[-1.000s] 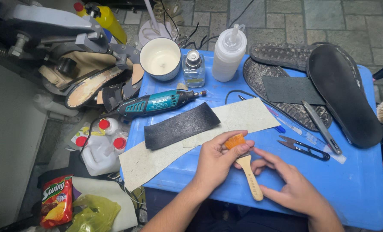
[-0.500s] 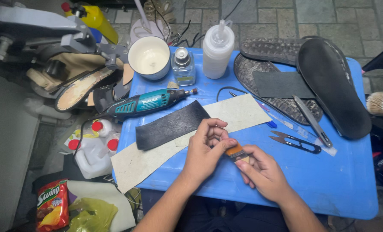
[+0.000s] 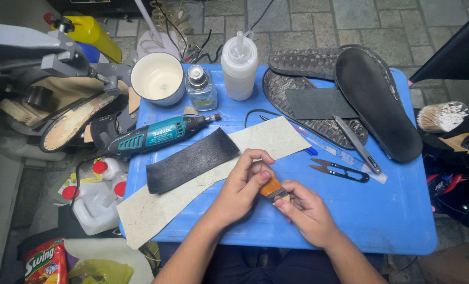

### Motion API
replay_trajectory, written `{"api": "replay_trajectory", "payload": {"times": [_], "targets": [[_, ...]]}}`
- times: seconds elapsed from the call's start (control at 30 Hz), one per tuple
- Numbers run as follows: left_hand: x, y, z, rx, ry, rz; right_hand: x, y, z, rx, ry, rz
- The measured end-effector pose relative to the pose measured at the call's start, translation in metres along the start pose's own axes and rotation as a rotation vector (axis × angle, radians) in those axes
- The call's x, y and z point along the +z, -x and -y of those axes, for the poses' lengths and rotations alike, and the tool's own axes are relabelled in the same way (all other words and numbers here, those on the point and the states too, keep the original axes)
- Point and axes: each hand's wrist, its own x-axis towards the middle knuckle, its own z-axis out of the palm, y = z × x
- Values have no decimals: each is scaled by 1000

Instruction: The person applies glue to a black shoe sole piece using a squeeze bottle and spreads it evenly with a brush. The person handles the sole piece and brush throughout the process.

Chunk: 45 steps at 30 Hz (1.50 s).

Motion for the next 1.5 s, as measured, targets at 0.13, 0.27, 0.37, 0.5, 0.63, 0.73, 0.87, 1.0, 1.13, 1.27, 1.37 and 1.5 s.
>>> {"api": "replay_trajectory", "payload": {"times": [0.13, 0.27, 0.37, 0.5, 0.63, 0.73, 0.87, 1.0, 1.13, 1.27, 1.37, 1.5], "targets": [[2, -2, 14, 18, 136, -34, -1, 1, -6, -37, -108, 11], [6, -4, 23, 42, 144, -73, -2, 2, -7, -35, -152, 8], [-2, -9, 22, 83, 344, -176, -4, 4, -6, -62, -87, 8], [-19, -11, 6, 126, 504, -324, -6, 7, -5, 58, -127, -81], [-9, -7, -8, 88, 33, -242, -5, 5, -4, 12, -145, -45], [6, 2, -15, -13, -176, -208, -3, 4, -4, -18, -135, -44], [8, -1, -18, 13, -395, -160, -5, 3, -7, -37, -80, -42], [5, -1, -12, 143, -538, -60, -9, 5, -13, -13, -2, -35], [8, 1, 3, 139, -157, -101, -14, 9, -20, 99, -48, -15], [1, -1, 2, 236, 142, -218, -14, 6, -17, 53, -108, -20], [-17, 19, -22, 114, -293, -547, -8, -5, 0, 115, -140, -120], [-47, 55, -62, 300, -1596, -975, 7, -29, 36, 17, 291, -181]]}}
